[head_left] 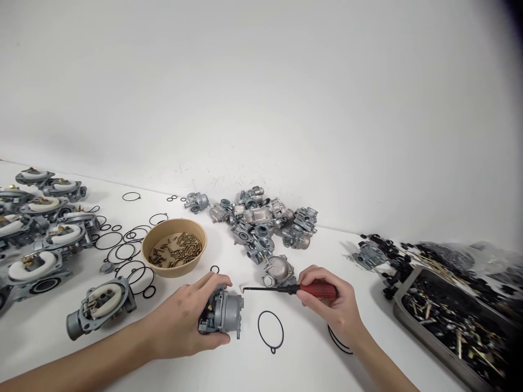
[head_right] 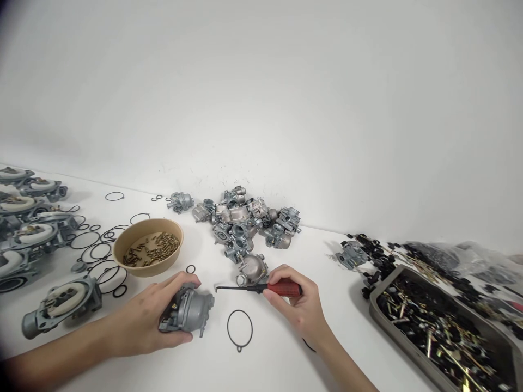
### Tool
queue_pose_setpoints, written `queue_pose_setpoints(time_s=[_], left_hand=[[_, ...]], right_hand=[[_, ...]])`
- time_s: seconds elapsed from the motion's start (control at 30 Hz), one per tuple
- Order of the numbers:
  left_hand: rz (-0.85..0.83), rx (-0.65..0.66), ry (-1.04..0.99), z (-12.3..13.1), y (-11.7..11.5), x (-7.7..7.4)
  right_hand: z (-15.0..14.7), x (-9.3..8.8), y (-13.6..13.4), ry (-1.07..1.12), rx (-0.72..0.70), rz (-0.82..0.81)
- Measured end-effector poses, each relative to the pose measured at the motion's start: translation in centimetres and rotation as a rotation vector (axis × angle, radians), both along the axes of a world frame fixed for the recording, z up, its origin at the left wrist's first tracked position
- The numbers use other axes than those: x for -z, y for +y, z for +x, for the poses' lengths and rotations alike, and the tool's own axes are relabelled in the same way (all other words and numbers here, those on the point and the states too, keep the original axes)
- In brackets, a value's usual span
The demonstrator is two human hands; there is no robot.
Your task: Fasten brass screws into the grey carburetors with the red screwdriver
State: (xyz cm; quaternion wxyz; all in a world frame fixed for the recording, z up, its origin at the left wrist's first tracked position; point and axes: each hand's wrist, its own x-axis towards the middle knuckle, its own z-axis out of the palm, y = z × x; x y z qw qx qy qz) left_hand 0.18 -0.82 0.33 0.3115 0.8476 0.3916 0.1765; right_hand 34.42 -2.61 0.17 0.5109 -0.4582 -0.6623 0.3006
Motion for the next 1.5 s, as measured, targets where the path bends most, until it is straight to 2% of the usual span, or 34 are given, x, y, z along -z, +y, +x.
queue_pose_setpoints(time_s=[0.6,1.13,1.5], left_hand=[[-0.025,0.014,-0.015,0.0,0.0,0.1],[-0.073,0.001,-0.018,0.0,-0.1,0.0],[-0.053,0.006,-0.024,0.1,-0.1,0.1]], right_hand=[[-0.2,-0.3,0.1,-0.023,-0.064,0.052],[0.0,-0.8,0.1,-0.217,-0.165,0.103],[0.0,-1.0,0.2,-0.037,-0.125,0.098]])
